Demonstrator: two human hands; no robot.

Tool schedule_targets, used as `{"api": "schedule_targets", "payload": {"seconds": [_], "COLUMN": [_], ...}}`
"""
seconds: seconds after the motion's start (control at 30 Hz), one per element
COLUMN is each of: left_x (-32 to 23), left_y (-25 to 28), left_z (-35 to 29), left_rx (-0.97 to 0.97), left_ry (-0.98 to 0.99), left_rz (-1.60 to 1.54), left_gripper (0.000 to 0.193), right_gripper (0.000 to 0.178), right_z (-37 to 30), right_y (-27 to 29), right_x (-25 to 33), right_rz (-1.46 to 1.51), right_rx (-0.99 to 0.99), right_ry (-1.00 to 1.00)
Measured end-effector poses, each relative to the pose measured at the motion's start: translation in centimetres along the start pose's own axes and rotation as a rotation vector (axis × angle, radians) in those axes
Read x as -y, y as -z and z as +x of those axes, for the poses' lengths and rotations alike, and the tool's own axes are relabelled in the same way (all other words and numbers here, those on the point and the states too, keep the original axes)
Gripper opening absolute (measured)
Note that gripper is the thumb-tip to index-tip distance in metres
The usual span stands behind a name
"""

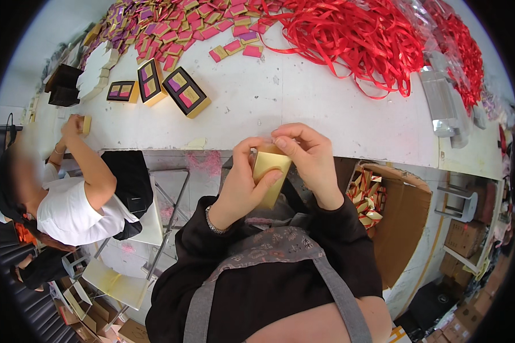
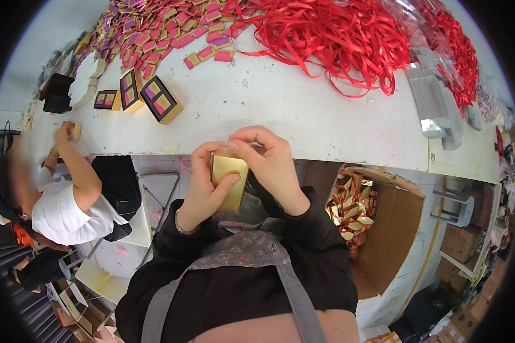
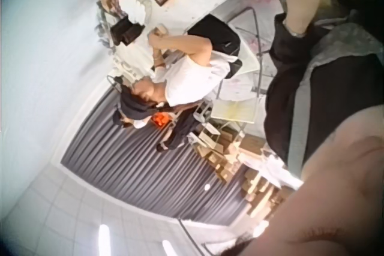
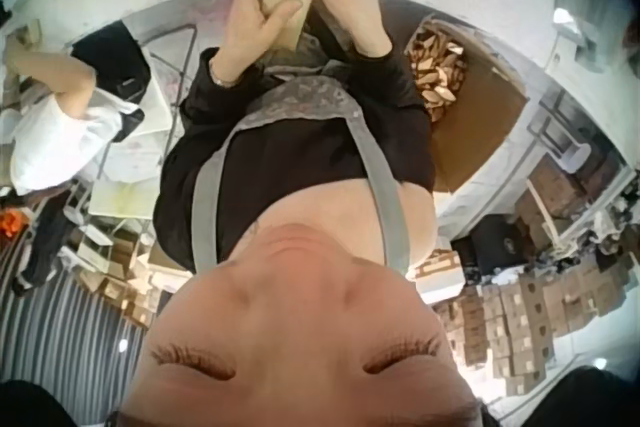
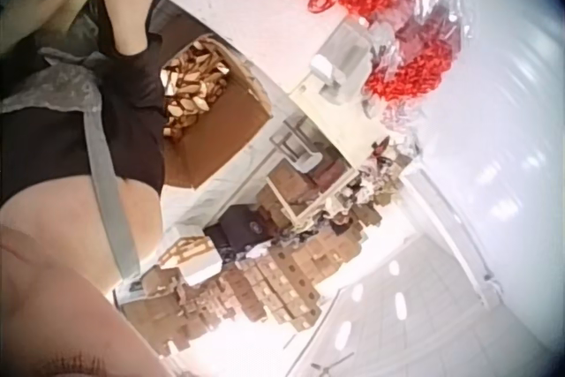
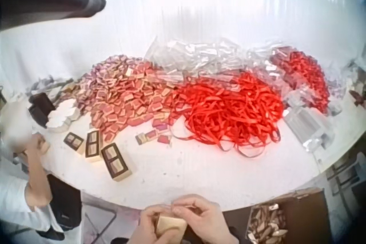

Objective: The person assembles small rectangular boxes from flat cardboard pieces, inserts colorful inserts, and ties red ribbons around them. The person repeats this process multiple times, placing finished boxes on the table.

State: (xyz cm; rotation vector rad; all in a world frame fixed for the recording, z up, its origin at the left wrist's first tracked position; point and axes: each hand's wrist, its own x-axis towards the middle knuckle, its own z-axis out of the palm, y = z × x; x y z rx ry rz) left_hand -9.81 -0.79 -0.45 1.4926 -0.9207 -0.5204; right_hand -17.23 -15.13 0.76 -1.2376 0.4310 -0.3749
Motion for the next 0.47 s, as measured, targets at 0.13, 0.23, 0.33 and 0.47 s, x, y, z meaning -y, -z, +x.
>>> {"api": "schedule_targets", "payload": {"seconds": [0.13,0.23,0.33,0.47], "left_x": [-0.5,-0.1,0.8,0.7], "left_y": [0.0,0.5,1.1,2.3], "left_z": [-0.2,-0.1,-0.2,-0.3], "left_rx": [-0.005,-0.006,-0.009,0.097], "left_ry": [0.05,0.059,-0.008,-0.185], "left_rz": [-0.1,-0.077,0.015,0.183], "left_gripper": [0.048,0.047,0.046,0.048], "right_gripper": [0.013,0.021,0.032,0.039], "right_z": [0.1,0.0,-1.1,-1.5], "right_y": [0.9,1.1,0.4,1.4], "right_x": [0.6,0.7,0.9,0.1], "right_rz": [-0.059,-0.051,0.0,-0.191], "right_rx": [0.119,0.228,0.26,0.433], "right_ry": [-0.027,-0.005,0.039,0.219]}}
